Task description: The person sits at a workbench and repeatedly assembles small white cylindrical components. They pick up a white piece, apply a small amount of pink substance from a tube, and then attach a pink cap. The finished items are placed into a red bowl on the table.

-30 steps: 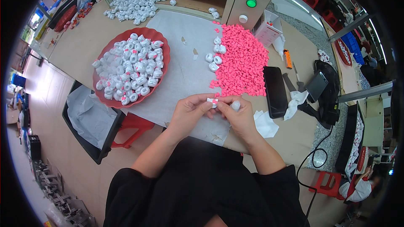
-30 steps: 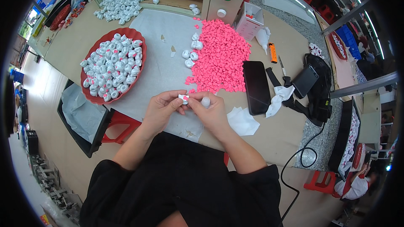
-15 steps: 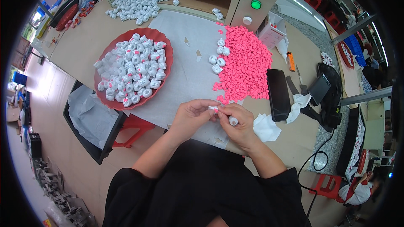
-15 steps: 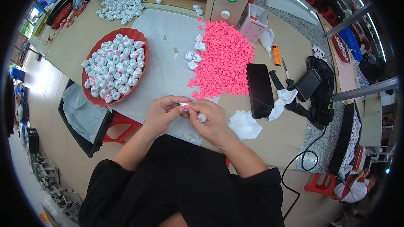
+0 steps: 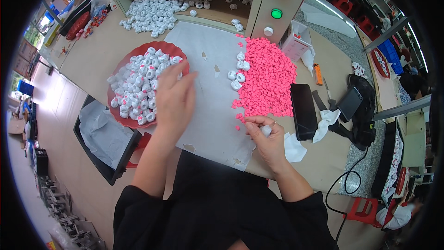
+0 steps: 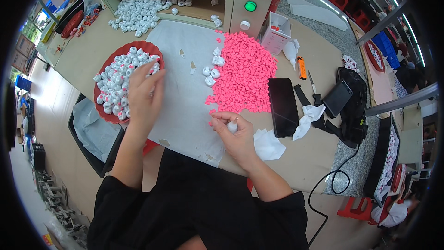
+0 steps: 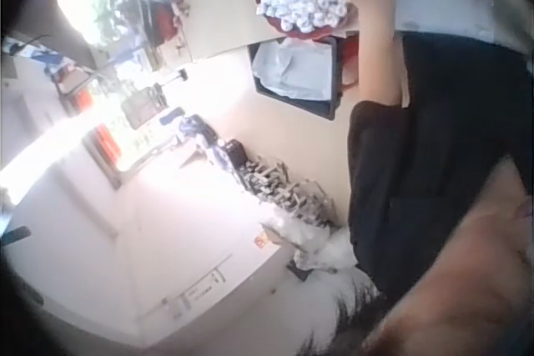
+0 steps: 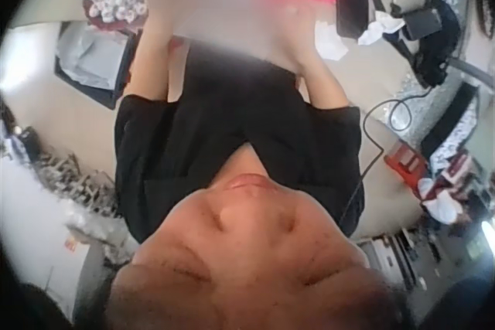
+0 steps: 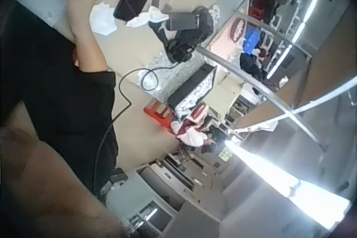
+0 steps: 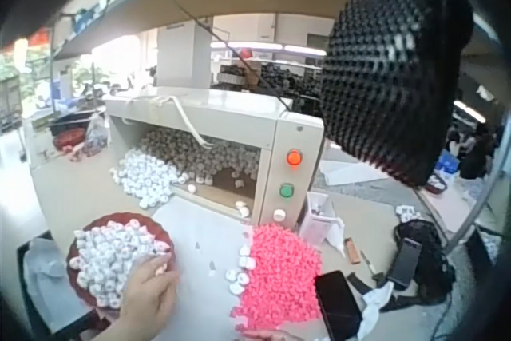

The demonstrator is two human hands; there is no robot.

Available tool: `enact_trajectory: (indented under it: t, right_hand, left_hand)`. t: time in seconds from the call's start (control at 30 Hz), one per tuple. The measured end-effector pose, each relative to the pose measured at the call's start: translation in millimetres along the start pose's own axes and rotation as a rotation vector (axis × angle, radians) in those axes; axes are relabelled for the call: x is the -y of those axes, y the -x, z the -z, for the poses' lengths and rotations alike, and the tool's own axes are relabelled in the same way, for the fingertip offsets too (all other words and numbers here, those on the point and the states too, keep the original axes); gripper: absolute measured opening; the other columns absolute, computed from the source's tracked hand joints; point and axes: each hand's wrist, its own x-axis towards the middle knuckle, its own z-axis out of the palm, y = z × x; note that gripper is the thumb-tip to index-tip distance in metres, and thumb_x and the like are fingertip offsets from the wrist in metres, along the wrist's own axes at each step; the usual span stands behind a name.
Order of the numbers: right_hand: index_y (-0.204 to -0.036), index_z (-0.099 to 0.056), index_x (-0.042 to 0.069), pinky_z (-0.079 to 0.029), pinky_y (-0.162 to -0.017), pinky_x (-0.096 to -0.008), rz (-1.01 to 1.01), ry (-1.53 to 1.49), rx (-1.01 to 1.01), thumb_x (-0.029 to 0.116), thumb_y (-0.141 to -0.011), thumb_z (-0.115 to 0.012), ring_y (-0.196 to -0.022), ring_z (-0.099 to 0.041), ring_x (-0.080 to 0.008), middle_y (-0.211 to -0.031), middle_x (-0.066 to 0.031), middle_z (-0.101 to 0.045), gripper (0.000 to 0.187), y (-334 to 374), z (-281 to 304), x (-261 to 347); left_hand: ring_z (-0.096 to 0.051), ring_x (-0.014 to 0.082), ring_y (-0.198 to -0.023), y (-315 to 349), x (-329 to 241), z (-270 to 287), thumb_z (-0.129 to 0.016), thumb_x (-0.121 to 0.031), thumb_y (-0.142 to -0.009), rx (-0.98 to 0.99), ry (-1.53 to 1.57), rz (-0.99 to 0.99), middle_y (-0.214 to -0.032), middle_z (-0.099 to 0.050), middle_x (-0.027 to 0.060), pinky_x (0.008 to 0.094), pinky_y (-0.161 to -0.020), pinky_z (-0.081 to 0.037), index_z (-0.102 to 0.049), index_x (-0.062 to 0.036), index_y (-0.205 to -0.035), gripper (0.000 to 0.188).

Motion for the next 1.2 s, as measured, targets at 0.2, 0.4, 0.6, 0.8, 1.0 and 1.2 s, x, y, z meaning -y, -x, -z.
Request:
enact_trajectory:
  t: [0.2,0.4,0.6,0.8,1.0,1.2]
  right_hand:
    - [-0.094,-0.061,-0.002,-0.042,-0.066,-0.0205,-0.020,-0.010,-0.023,0.009,-0.082,-0.061,-0.071,-0.052,-0.0067,-0.077,-0.0022,-0.059,0.016,3.7,5.1,0.5]
    - [-0.093,-0.061,-0.002,-0.041,-0.064,-0.0199,-0.028,-0.051,-0.029,0.009,-0.082,-0.062,-0.070,-0.052,-0.0066,-0.076,-0.0021,-0.058,0.015,3.7,12.4,1.9]
    - [-0.093,-0.061,-0.001,-0.041,-0.062,-0.0201,-0.043,-0.055,-0.010,0.009,-0.082,-0.062,-0.070,-0.052,-0.0064,-0.077,-0.0021,-0.058,0.016,3.8,9.6,2.7]
    - [-0.097,-0.055,0.001,-0.041,-0.058,-0.0200,-0.157,-0.064,-0.060,0.010,-0.081,-0.061,-0.066,-0.052,-0.0076,-0.079,-0.0022,-0.057,0.020,-3.7,9.4,-2.7]
    - [-0.103,-0.047,0.003,-0.045,-0.062,-0.0245,-0.169,-0.394,-0.134,0.011,-0.085,-0.055,-0.067,-0.055,-0.0134,-0.085,-0.0043,-0.055,0.022,-7.3,15.8,-1.8]
    - [-0.112,-0.046,0.001,-0.045,-0.063,-0.0251,-0.106,-0.291,-0.096,0.014,-0.086,-0.055,-0.074,-0.058,-0.0136,-0.090,-0.0063,-0.056,0.030,-5.7,13.6,5.9]
  left_hand:
    - [-0.052,0.0278,-0.102,-34.1,0.7,-152.5,-0.061,-0.019,-0.079,0.112,0.522,0.302,-0.107,-0.058,0.0142,0.0337,-0.085,-0.041,-0.062,-0.0044,-0.101,0.026]
    - [-0.051,0.0294,-0.098,-26.2,3.9,-160.9,-0.062,-0.019,-0.075,0.260,0.467,0.318,-0.101,-0.058,0.0147,0.0365,-0.083,-0.041,-0.061,-0.0020,-0.095,0.026]
    - [-0.050,0.0274,-0.094,16.9,-21.6,-120.8,-0.053,-0.008,-0.079,0.208,0.432,0.357,-0.096,-0.057,0.0123,0.0347,-0.081,-0.040,-0.061,-0.0022,-0.090,0.014]
    - [-0.049,0.0256,-0.100,39.2,-46.4,-103.0,-0.047,-0.009,-0.087,0.125,0.614,0.485,-0.103,-0.054,0.0147,0.0333,-0.087,-0.038,-0.058,-0.0015,-0.100,0.019]
    - [-0.051,0.0259,-0.090,52.0,-34.5,-49.9,-0.056,-0.004,-0.080,0.188,0.643,0.488,-0.097,-0.054,0.0135,0.0336,-0.076,-0.043,-0.058,-0.0017,-0.100,0.020]
    - [-0.051,0.0255,-0.080,59.0,-38.6,-46.1,-0.064,-0.003,-0.072,0.367,0.298,0.112,-0.087,-0.053,0.0106,0.0334,-0.067,-0.043,-0.058,-0.0025,-0.098,0.027]
